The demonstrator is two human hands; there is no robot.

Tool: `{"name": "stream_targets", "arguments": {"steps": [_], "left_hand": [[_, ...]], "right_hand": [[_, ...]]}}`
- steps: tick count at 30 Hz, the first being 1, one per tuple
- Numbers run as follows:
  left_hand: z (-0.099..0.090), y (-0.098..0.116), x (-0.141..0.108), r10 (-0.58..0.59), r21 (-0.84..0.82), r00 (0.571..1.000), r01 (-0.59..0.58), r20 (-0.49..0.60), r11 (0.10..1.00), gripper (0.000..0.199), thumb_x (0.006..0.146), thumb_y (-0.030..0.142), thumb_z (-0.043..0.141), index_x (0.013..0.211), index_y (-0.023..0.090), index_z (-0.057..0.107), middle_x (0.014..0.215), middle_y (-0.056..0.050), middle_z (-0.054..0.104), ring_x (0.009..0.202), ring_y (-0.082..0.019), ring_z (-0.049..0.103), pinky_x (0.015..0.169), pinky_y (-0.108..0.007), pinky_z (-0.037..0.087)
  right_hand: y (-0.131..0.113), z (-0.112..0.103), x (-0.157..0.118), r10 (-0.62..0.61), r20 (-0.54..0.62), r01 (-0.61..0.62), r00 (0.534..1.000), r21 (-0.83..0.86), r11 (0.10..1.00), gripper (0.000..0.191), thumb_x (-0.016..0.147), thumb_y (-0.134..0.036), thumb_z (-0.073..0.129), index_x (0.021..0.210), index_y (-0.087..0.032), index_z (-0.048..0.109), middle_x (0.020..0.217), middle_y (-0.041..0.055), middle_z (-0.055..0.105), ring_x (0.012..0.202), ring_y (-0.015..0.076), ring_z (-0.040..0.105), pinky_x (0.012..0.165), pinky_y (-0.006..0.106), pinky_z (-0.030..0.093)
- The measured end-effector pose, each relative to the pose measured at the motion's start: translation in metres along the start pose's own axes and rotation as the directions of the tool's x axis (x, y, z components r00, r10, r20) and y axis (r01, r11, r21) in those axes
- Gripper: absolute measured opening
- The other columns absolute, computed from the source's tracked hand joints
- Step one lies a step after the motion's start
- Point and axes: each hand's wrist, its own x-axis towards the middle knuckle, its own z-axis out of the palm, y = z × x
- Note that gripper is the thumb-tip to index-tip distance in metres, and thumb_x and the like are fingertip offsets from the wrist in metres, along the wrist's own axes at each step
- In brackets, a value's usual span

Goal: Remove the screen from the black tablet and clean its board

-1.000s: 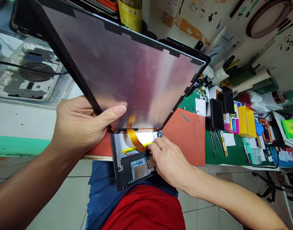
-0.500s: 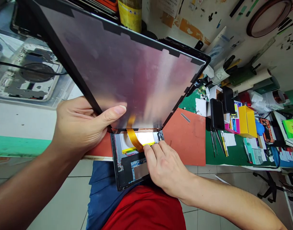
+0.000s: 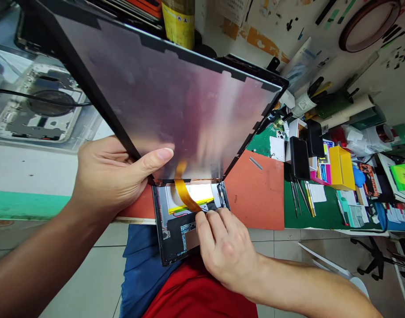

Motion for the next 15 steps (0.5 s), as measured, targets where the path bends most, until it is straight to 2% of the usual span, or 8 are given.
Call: {"name": "stream_targets", "arguments": {"steps": [3,10,15], "left_hand": [[0.0,0.0,-0.001,-0.012,-0.002,1.0,0.012,0.0,1.0,0.007,0.08,0.027,0.09,0.076,0.027,0.084,0.068,0.003,0.079,0.058,-0.013,0.07,0.054,-0.022,0.058],[-0.003,-0.002,-0.002,-0.079,0.055,0.996,0.081,-0.047,0.995,0.009,0.077,0.029,0.093,0.083,0.028,0.086,0.075,0.001,0.082,0.061,-0.016,0.074,0.056,-0.024,0.062],[-0.002,-0.005,-0.002,-0.082,0.032,0.994,0.084,-0.069,0.996,0.015,0.074,0.022,0.092,0.085,0.031,0.087,0.077,0.001,0.083,0.065,-0.019,0.078,0.059,-0.027,0.067]], "right_hand": [[-0.008,0.006,-0.007,0.037,-0.097,-0.036,0.995,0.017,0.999,0.028,0.098,0.002,0.053,0.122,-0.002,0.068,0.099,0.0157,0.077,0.096,0.0283,0.069,0.085,0.041,0.063],[-0.033,0.012,-0.008,0.082,-0.173,-0.085,0.981,-0.012,0.996,0.032,0.097,-0.006,0.051,0.121,-0.004,0.073,0.102,0.0169,0.079,0.094,0.0299,0.075,0.084,0.038,0.064],[-0.04,0.017,-0.004,0.088,-0.195,-0.102,0.977,-0.062,0.993,0.034,0.094,-0.008,0.049,0.116,-0.005,0.076,0.102,0.0147,0.08,0.093,0.029,0.076,0.083,0.036,0.064]]}}
